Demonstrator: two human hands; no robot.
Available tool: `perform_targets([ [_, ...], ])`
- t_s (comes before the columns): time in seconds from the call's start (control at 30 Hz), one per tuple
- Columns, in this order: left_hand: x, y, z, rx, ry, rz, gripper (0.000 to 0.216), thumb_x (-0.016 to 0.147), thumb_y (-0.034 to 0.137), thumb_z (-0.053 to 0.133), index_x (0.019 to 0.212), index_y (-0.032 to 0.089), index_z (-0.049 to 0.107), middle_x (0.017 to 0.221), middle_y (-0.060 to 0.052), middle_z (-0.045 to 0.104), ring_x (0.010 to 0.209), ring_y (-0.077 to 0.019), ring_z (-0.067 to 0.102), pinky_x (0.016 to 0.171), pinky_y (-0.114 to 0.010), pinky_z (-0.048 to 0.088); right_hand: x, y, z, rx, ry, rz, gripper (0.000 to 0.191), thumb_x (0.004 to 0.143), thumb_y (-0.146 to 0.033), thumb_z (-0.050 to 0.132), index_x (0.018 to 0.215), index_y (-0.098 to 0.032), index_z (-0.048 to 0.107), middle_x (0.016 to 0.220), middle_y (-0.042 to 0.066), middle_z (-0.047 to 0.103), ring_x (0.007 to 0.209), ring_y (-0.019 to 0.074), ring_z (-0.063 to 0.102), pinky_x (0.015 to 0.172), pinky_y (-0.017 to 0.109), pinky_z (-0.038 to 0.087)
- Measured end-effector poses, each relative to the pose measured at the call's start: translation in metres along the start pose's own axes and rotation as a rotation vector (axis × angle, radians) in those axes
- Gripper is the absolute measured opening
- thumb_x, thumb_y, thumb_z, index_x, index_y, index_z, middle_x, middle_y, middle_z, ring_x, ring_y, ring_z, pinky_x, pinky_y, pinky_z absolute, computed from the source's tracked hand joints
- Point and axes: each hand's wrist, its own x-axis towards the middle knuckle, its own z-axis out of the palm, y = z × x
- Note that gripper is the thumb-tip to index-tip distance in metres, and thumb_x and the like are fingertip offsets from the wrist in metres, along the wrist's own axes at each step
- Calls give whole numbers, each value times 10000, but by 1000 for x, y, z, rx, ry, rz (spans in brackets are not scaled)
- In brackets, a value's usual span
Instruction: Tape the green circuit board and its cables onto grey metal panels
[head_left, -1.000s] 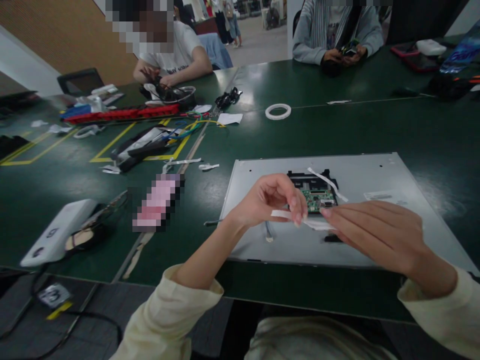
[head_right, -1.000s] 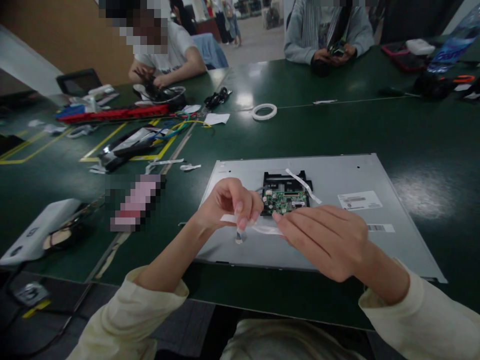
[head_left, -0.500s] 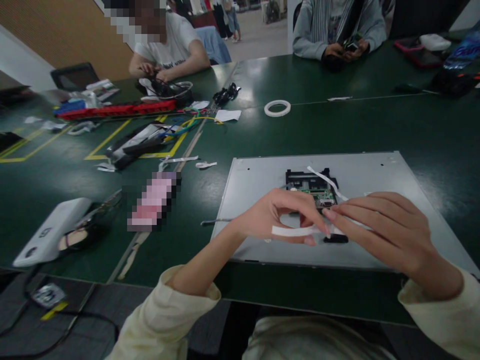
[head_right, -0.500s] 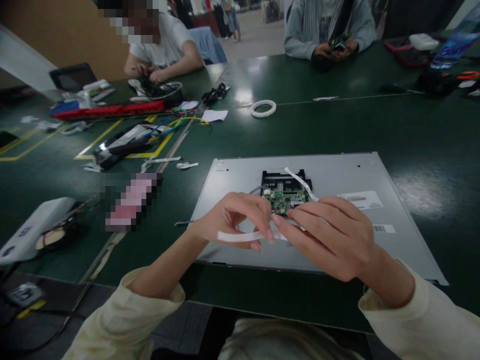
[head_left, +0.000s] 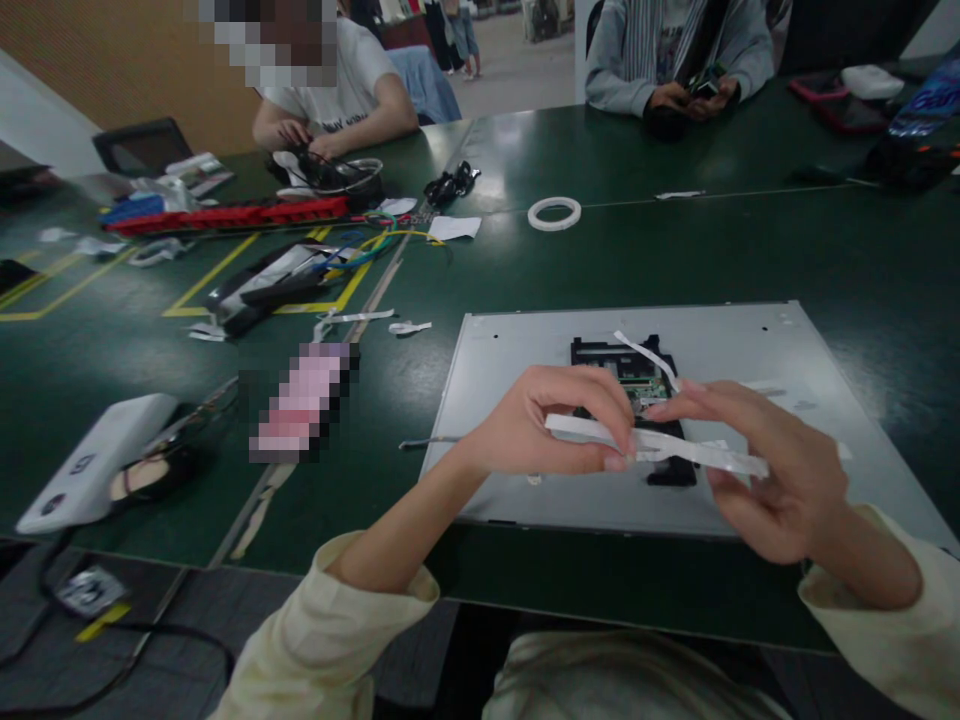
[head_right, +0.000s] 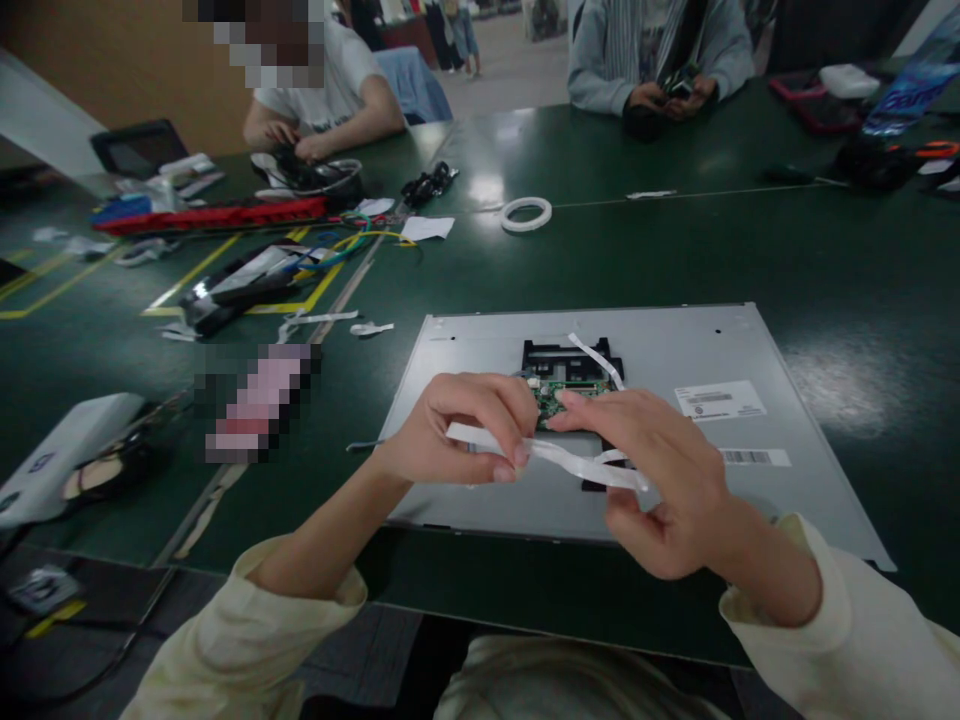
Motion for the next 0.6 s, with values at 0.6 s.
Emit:
perform_targets([
  [0.6, 3, -5, 4, 120, 92, 109, 145, 802, 179, 641, 915, 221, 722, 847, -58, 690, 772, -130, 620, 721, -268, 494, 3, 0, 8, 607, 11, 690, 217, 801, -199, 659, 994, -296, 685, 778, -29, 699, 664, 105, 668, 610, 168, 568],
])
